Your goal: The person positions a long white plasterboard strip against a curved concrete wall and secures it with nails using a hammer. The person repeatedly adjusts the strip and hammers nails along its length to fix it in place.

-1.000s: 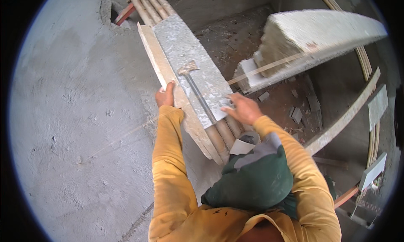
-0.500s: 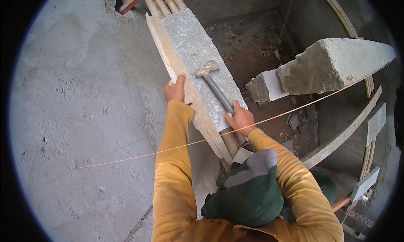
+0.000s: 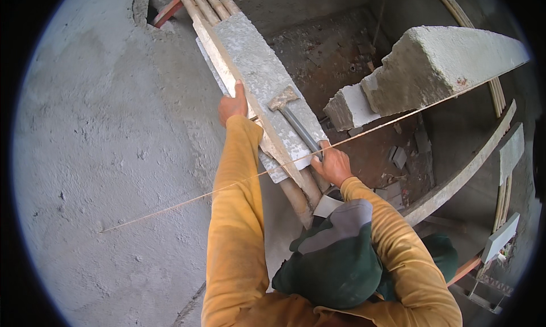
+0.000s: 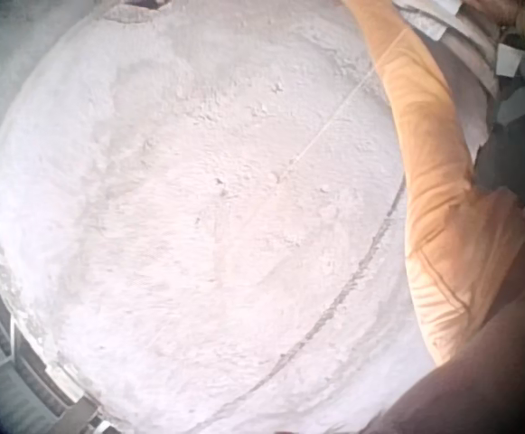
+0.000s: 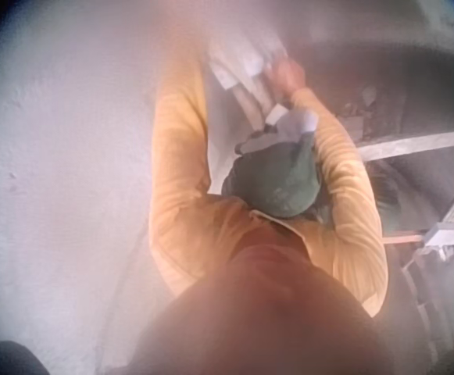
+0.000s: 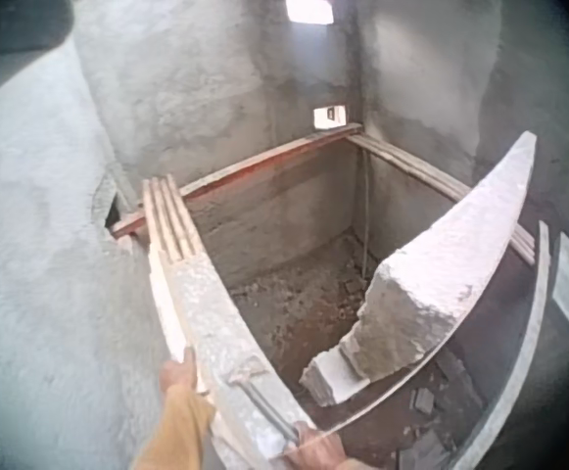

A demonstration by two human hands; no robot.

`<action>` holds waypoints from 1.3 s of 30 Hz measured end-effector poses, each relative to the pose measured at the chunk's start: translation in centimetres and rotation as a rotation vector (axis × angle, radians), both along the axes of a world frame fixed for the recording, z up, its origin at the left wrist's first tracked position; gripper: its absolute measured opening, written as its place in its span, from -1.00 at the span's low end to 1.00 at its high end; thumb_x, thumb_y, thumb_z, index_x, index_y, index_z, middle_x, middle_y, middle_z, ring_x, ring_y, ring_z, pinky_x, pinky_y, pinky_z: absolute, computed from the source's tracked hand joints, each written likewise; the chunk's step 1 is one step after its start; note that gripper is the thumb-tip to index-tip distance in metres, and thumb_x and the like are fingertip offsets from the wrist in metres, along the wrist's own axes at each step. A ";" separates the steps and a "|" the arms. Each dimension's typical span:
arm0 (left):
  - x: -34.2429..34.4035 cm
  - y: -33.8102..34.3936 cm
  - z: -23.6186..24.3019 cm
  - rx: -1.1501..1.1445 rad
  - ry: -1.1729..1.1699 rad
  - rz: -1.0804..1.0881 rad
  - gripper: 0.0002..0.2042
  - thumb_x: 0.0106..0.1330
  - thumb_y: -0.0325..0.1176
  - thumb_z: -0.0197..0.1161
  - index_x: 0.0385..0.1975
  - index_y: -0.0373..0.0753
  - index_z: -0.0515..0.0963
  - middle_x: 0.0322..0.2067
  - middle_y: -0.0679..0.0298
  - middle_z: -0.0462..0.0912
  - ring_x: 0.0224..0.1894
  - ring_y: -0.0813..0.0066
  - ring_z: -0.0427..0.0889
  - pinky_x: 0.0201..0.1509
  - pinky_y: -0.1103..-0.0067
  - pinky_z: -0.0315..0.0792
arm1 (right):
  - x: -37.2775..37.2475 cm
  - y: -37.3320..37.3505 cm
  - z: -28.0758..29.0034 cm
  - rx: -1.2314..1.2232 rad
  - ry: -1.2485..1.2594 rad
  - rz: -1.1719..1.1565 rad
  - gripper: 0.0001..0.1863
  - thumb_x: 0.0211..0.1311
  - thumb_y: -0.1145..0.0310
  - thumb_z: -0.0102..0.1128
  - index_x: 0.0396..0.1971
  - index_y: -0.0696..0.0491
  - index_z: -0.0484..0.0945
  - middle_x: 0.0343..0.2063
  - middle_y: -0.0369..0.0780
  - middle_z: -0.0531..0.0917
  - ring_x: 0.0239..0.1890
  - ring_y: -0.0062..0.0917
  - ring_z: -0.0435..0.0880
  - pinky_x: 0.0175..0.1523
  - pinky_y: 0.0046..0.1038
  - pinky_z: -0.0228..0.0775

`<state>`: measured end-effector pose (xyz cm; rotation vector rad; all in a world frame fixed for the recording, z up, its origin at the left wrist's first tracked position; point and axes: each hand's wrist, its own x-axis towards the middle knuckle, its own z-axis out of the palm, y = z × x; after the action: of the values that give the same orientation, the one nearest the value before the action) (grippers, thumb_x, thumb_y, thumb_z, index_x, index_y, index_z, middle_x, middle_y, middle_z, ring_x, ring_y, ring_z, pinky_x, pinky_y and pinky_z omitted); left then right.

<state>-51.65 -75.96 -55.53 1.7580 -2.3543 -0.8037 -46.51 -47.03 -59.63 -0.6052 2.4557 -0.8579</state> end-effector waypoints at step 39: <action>4.5 0.7 -6.7 0.544 0.800 0.333 -0.80 0.25 -0.41 0.10 -0.16 -0.27 0.51 -0.49 0.26 0.57 -0.68 0.63 0.38 -0.70 0.64 0.20 | -0.4 -8.2 4.1 -0.131 -0.071 -0.027 0.02 -0.13 0.18 0.38 0.36 0.18 0.07 -0.08 0.06 0.44 -0.02 0.00 0.51 0.13 -0.15 0.34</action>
<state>-47.11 -75.29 -62.22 1.4788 -1.3609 -1.7715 -46.93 -55.24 -55.55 -0.5776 2.3628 -1.0390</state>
